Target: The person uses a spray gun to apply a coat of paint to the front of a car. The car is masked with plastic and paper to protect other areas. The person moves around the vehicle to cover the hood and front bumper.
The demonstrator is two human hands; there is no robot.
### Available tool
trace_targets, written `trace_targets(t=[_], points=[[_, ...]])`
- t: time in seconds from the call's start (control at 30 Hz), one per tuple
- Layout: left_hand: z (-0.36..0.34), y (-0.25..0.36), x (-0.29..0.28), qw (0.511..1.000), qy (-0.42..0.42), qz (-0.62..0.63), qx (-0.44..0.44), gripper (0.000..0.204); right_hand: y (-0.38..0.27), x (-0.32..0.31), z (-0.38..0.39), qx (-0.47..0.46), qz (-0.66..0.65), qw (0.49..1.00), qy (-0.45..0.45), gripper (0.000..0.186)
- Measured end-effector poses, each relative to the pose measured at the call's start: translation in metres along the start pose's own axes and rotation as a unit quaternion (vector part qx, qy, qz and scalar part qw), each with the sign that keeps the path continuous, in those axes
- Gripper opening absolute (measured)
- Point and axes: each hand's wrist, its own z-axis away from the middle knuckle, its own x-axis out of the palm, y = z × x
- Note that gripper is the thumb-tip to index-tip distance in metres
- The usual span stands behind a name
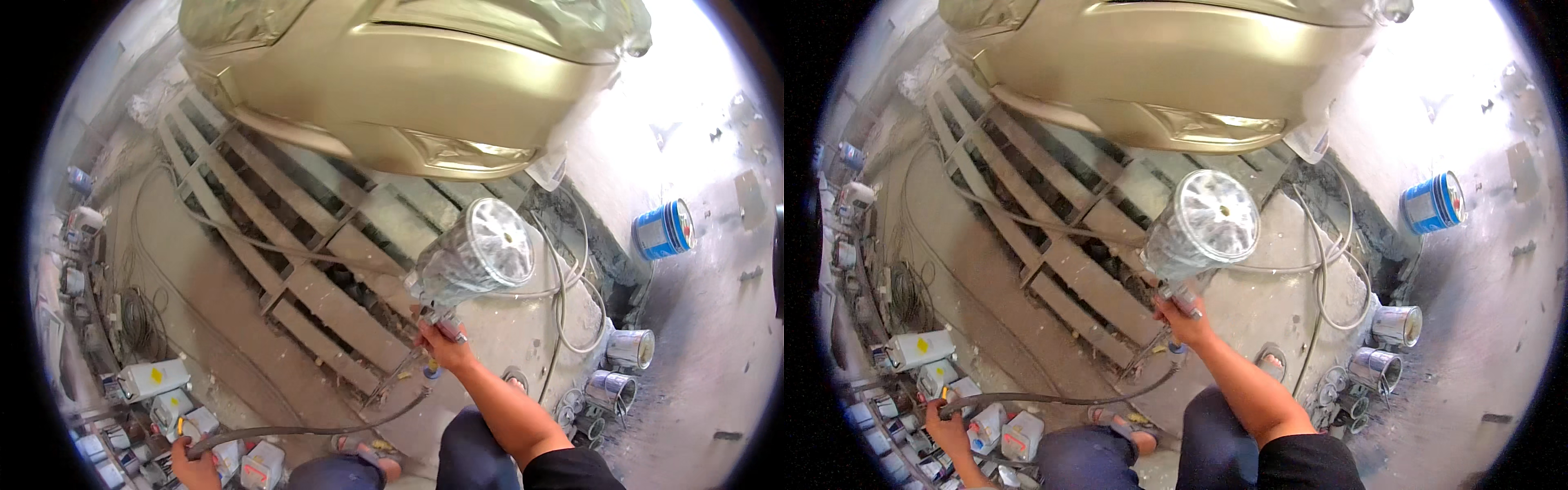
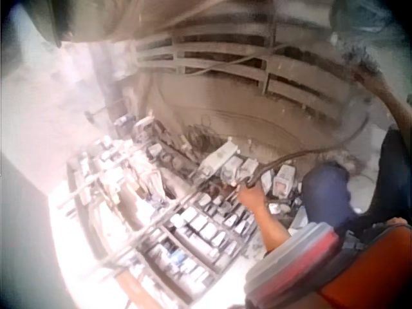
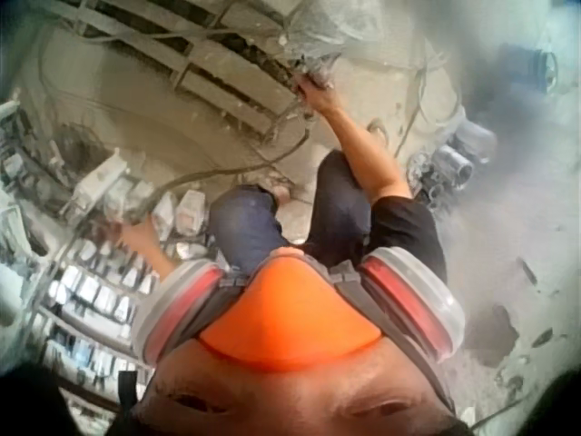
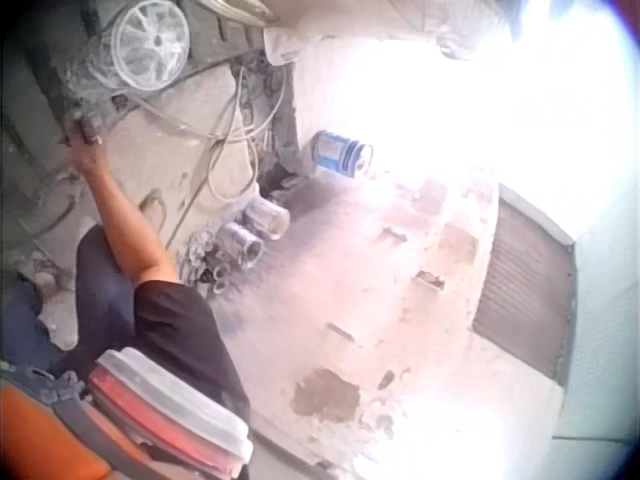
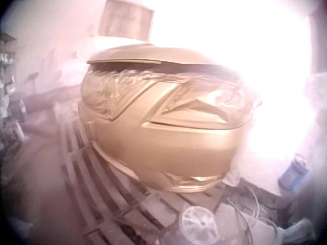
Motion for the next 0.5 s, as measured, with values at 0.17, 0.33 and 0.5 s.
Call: trace_targets(t=[0.17,0.33,0.5], points=[[-0.029,-0.029,-0.048,0.990,-0.112,0.080,-0.042,0.020,-0.022,0.023,0.035,0.059,0.014,0.994,0.090,0.018],[-0.094,-0.017,-0.108,0.986,-0.089,0.140,0.000,0.010,-0.106,0.033,0.053,0.004,-0.070,0.968,0.243,0.036],[-0.166,0.037,-0.136,0.925,-0.159,0.339,-0.063,0.009,-0.119,0.021,0.021,0.056,-0.202,0.915,0.346,0.034]])
